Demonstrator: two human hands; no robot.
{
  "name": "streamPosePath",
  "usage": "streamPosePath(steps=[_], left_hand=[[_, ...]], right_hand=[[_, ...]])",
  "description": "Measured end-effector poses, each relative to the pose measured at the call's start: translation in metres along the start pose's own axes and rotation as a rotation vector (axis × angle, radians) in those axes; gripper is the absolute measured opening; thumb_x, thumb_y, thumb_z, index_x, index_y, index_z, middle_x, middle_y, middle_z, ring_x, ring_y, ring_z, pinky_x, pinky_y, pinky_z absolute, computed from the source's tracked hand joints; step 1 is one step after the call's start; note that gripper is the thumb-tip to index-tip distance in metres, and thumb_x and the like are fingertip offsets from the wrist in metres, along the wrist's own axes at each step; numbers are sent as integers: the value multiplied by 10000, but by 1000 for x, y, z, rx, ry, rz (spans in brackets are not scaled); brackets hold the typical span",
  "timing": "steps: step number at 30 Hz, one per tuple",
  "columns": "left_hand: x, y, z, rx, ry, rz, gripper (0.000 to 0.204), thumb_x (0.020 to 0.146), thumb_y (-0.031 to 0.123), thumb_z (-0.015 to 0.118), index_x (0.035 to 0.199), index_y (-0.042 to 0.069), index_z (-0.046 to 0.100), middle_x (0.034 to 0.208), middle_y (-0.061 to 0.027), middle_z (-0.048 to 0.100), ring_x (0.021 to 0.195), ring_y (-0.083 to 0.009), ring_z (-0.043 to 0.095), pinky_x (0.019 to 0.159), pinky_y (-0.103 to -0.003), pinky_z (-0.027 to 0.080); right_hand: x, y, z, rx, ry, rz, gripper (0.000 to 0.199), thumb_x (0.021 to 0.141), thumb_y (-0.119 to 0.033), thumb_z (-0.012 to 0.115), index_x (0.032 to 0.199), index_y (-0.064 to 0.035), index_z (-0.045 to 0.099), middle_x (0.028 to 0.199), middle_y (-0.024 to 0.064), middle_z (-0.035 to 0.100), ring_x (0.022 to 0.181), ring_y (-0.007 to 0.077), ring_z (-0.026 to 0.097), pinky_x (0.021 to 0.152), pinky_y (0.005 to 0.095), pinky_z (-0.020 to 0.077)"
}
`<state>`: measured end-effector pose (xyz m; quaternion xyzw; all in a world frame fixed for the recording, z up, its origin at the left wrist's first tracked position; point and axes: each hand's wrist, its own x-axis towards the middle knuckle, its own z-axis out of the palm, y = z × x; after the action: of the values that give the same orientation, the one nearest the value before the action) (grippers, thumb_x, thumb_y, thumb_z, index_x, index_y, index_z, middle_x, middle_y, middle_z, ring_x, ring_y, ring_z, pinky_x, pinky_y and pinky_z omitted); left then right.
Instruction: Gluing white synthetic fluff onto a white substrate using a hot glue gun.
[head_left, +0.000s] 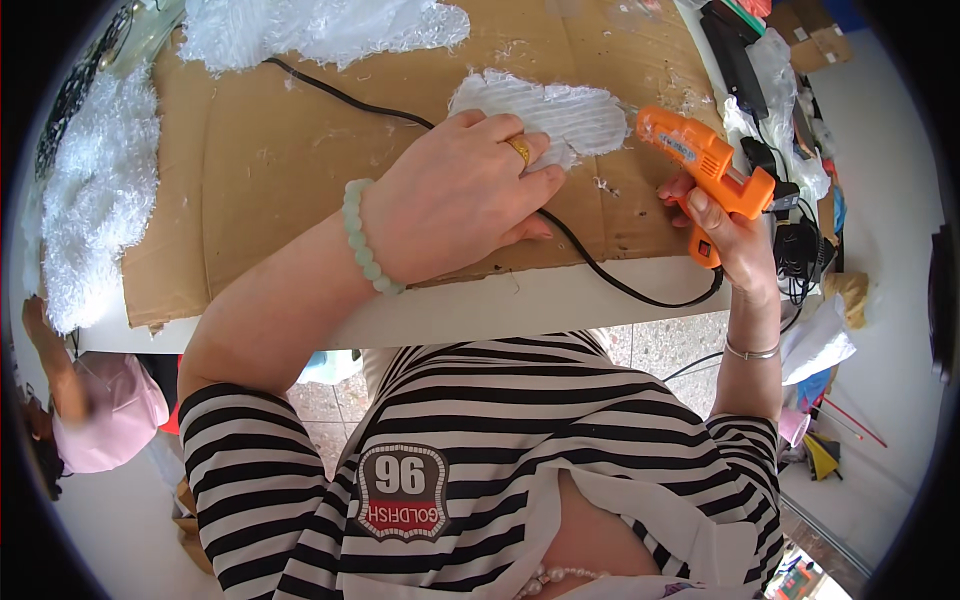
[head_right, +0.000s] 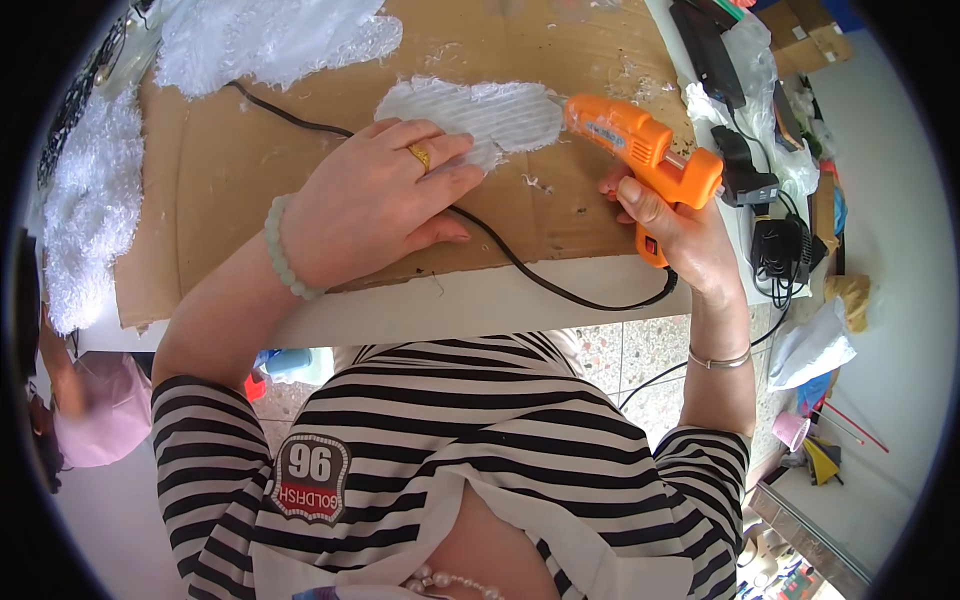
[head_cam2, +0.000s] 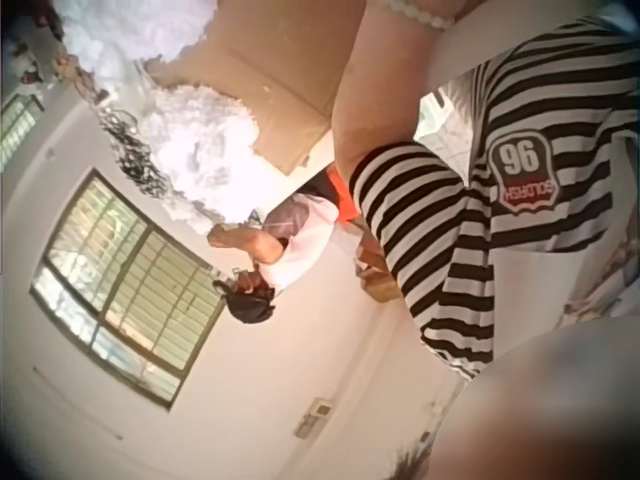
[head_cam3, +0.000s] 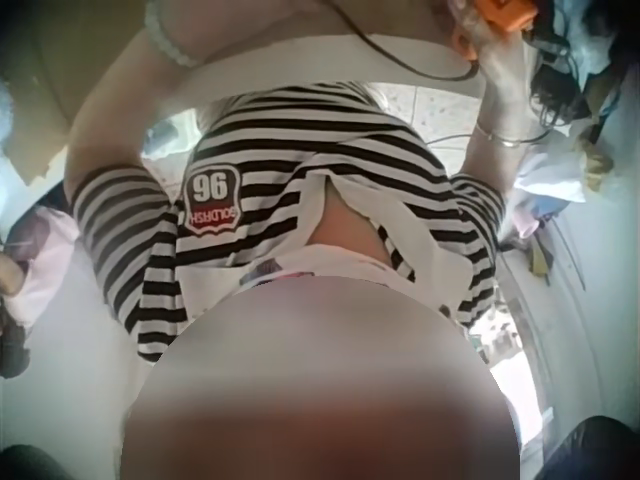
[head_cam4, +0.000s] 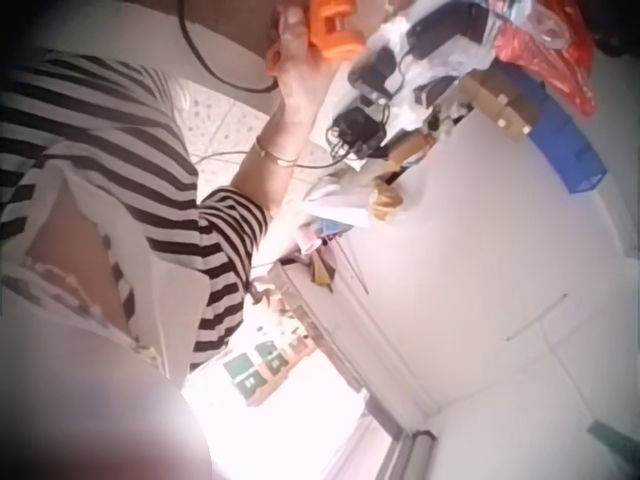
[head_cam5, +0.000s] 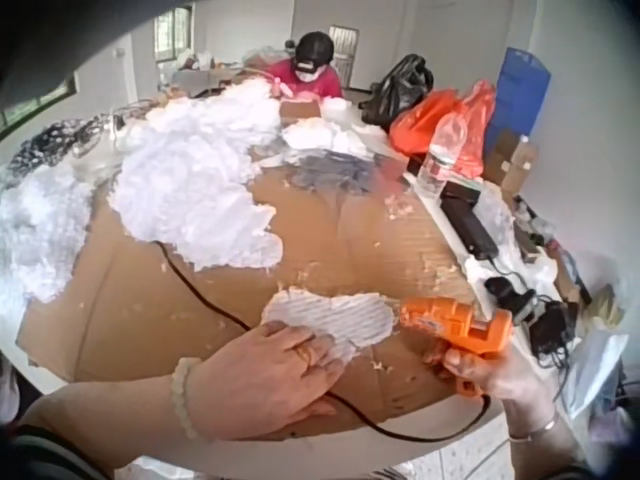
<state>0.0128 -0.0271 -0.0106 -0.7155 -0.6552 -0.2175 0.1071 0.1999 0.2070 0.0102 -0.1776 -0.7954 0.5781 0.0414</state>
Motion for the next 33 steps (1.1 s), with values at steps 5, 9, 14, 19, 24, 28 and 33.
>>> streamPosePath(steps=[5,9,14,19,24,28,33], left_hand=[[0,-1,2,1,-32,-5,346,721,343,698,894,60,601,922,-67,593,902,-197,544,748,-326,448],[0,0,3,27,-33,-11,360,721,353,693,908,56,611,916,-70,591,902,-200,542,753,-328,444],[0,3,5,70,-36,16,391,737,362,675,959,43,633,920,-95,596,890,-210,535,769,-329,444],[0,7,4,-6,-126,-25,470,673,306,733,1040,52,586,1106,-161,586,991,-282,539,858,-377,443],[1,7,-1,-41,-157,-48,474,675,304,731,1052,57,583,1130,-168,564,989,-294,539,855,-389,447],[1,7,-1,-42,-159,-54,475,679,294,730,1063,58,576,1142,-169,555,994,-309,537,854,-395,452],[0,7,-1,-47,-166,-58,473,677,283,732,1061,56,574,1135,-169,561,998,-311,537,854,-394,455]], right_hand=[[6,2,4,-26,4,-64,328,891,-343,613,989,-29,610,947,68,626,853,145,585,675,263,459],[12,4,2,-30,-19,-85,325,894,-342,609,976,-27,608,931,65,625,833,138,577,660,263,448],[9,3,2,-44,15,-52,340,895,-358,602,976,-28,600,919,64,620,828,137,576,666,262,443],[7,1,2,-40,23,-44,341,889,-361,607,964,-29,604,915,65,622,827,140,577,667,261,444],[11,4,4,1,-6,-81,343,895,-357,602,953,-19,605,907,71,623,811,139,573,666,267,450],[9,3,6,-4,40,-60,339,897,-348,601,951,-13,607,892,71,626,788,137,572,661,267,449],[11,2,8,-30,72,0,327,901,-336,601,960,-15,614,852,53,634,760,117,566,662,260,449]])
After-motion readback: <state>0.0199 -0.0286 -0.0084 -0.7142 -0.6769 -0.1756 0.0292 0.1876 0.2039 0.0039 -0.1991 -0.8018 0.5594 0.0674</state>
